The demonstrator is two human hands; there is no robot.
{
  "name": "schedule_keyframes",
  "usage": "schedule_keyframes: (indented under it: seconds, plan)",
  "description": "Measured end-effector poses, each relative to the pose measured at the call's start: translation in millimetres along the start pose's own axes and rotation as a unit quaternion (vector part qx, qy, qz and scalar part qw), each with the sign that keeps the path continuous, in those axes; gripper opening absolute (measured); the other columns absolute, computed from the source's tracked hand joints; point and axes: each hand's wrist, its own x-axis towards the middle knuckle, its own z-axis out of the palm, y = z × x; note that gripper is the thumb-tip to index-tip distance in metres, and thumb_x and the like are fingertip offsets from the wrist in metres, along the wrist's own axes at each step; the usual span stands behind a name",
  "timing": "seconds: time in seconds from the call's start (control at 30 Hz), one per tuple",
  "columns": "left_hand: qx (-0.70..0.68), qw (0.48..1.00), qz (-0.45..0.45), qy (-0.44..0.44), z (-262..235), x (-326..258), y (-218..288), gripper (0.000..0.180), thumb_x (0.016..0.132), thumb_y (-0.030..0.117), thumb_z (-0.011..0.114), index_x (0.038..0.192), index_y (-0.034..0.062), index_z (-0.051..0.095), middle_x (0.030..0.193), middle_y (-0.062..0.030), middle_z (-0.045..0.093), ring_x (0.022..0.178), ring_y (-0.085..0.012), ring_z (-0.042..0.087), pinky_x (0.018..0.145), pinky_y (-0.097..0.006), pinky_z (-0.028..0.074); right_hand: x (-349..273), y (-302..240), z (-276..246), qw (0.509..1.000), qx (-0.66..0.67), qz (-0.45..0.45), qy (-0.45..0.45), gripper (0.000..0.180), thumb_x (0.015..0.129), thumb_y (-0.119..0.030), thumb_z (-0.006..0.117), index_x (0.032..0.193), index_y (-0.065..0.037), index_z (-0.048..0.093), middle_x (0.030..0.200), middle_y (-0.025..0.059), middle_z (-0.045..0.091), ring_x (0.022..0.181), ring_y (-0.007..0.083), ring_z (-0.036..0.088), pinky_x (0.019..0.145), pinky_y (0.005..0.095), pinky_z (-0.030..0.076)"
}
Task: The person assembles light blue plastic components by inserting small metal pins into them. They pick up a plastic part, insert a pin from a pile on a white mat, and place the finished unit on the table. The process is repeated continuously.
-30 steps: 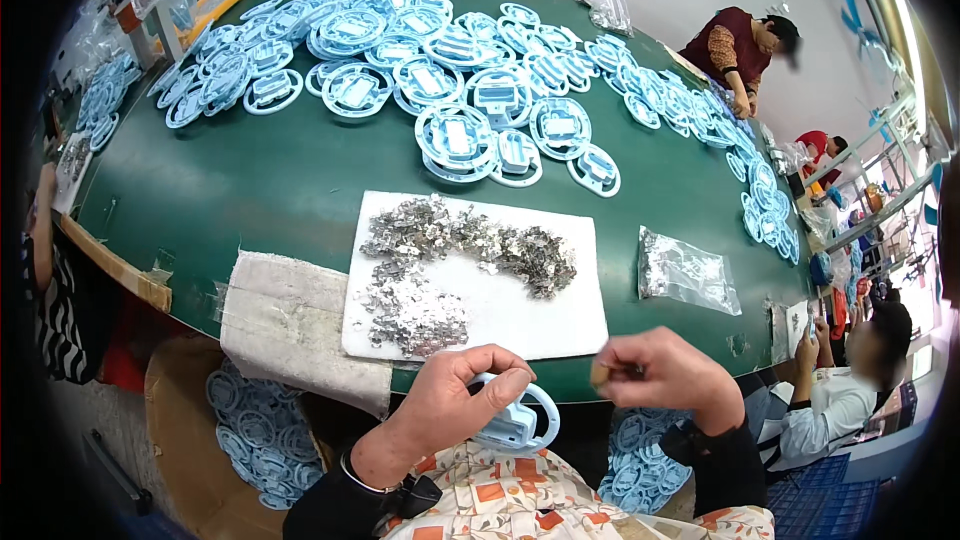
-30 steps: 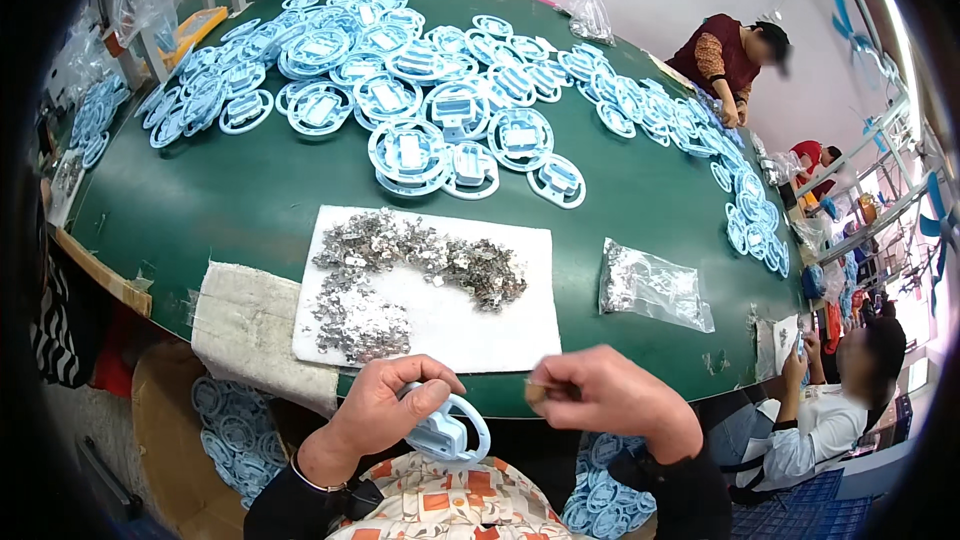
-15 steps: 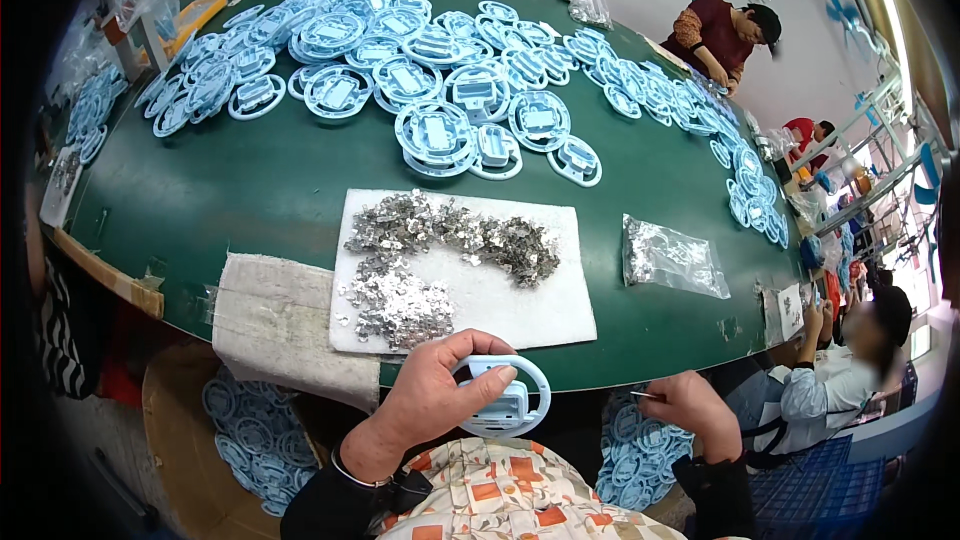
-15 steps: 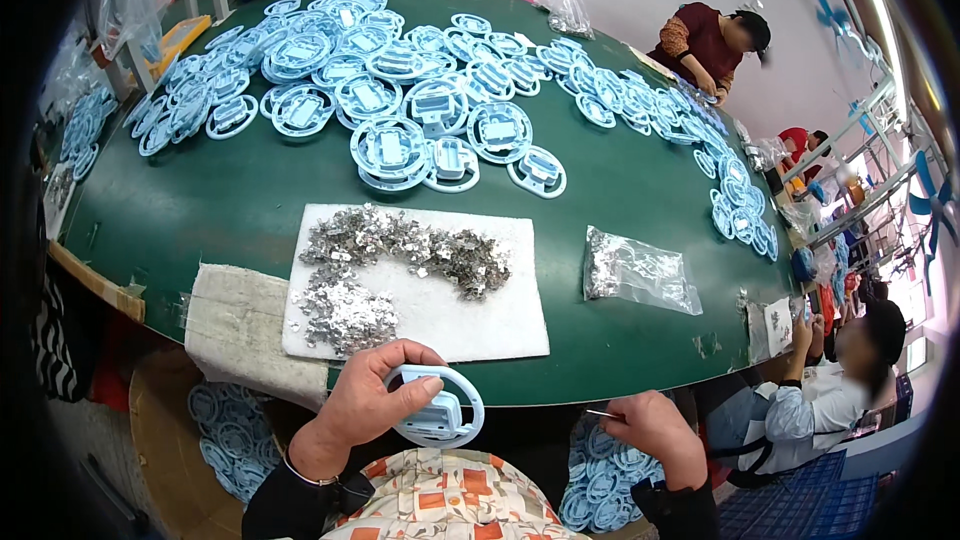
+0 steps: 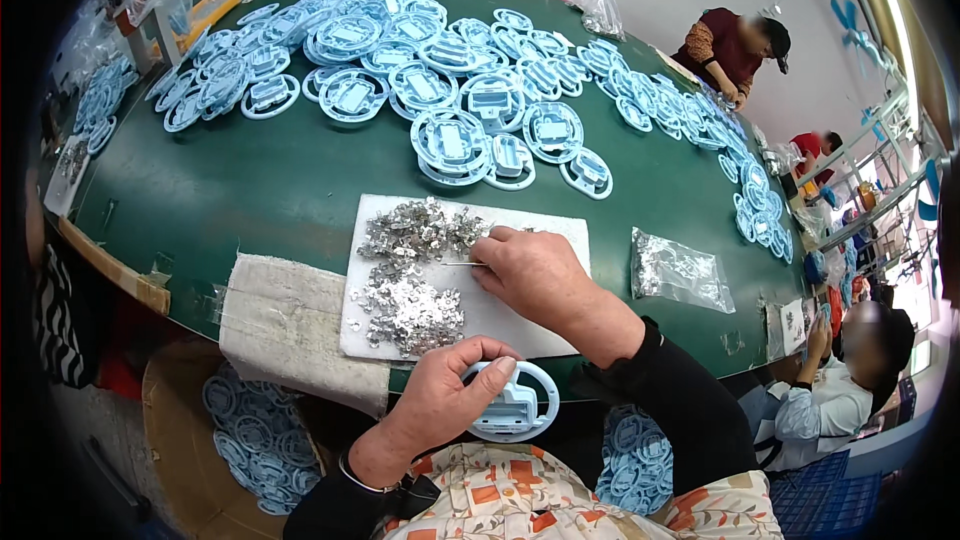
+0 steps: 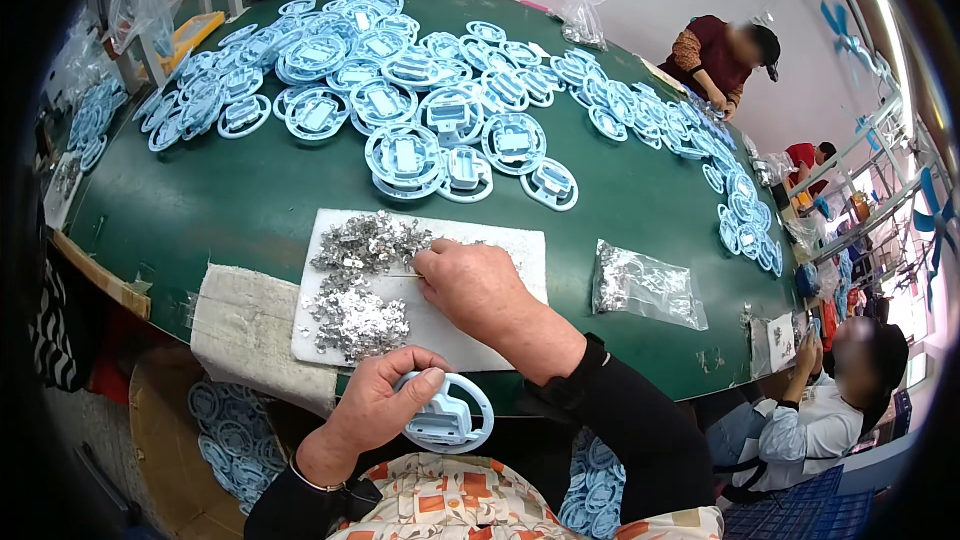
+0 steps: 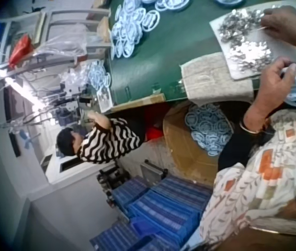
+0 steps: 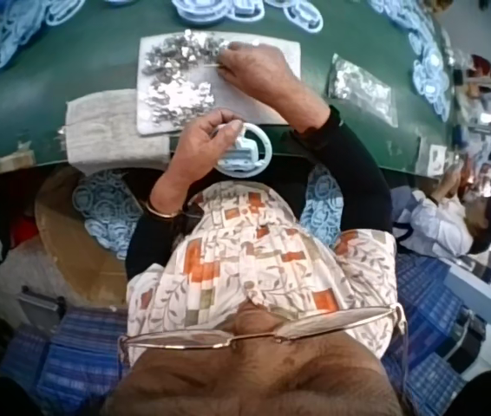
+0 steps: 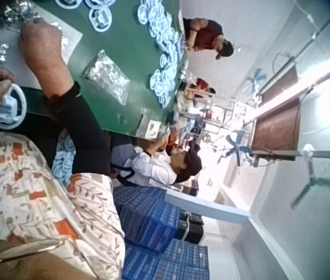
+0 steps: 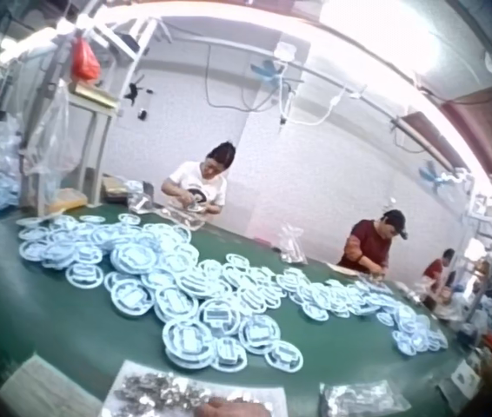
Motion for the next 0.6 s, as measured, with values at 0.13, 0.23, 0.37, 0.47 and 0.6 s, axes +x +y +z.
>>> schedule_keyframes:
  seconds: [0.13,0.23,0.37,0.47,0.6]
  plan:
    - [0.012,1.0,0.009,0.018,-2,-2,-2,0.023,0.102,0.019,0.06,0.106,-0.002,0.069,0.09,-0.002,0.07,0.082,-0.0043,0.06,0.073,-0.022,0.051,1,-2,1,0.999,0.027,-0.011,-0.021,0.012,0.084,-0.019,0.068,0.088,-0.007,0.067,0.084,0.0083,0.068,0.078,0.0326,0.069,0.067,0.045,0.055]
    - [-0.047,0.999,0.002,0.007,0,5,-2,0.026,0.106,0.018,0.053,0.111,-0.0027,0.068,0.093,-0.0041,0.072,0.084,-0.0052,0.063,0.075,-0.023,0.052,-11,4,-9,0.997,0.05,0.026,-0.043,0.014,0.08,-0.017,0.068,0.088,-0.005,0.069,0.084,0.0104,0.07,0.077,0.0335,0.069,0.068,0.044,0.056]
    - [-0.044,0.999,-0.008,0.023,4,5,-4,0.029,0.108,0.018,0.049,0.116,-0.0029,0.067,0.098,-0.0044,0.072,0.085,-0.0069,0.065,0.077,-0.024,0.054,-29,4,-15,0.957,0.264,0.112,-0.033,0.011,0.081,-0.012,0.066,0.088,-0.004,0.069,0.078,0.0141,0.067,0.069,0.0296,0.065,0.065,0.0408,0.052]
    - [-0.015,0.999,0.001,0.041,5,5,-7,0.03,0.108,0.019,0.048,0.118,-0.003,0.067,0.103,-0.0051,0.072,0.089,-0.0062,0.063,0.08,-0.024,0.053,-42,2,-20,0.881,0.444,0.156,-0.049,0.009,0.086,-0.011,0.069,0.089,-0.002,0.068,0.073,-0.0001,0.06,0.066,0.0081,0.051,0.059,0.0266,0.044]
    - [0.02,0.996,0.046,0.069,9,8,-7,0.03,0.108,0.02,0.048,0.118,-0.0025,0.066,0.098,-0.0053,0.072,0.089,-0.0075,0.063,0.079,-0.025,0.051,-60,-2,-25,0.79,0.574,0.211,-0.048,0.011,0.092,-0.014,0.069,0.09,-0.004,0.068,0.076,-0.0087,0.056,0.068,0.0002,0.045,0.057,0.0203,0.037]
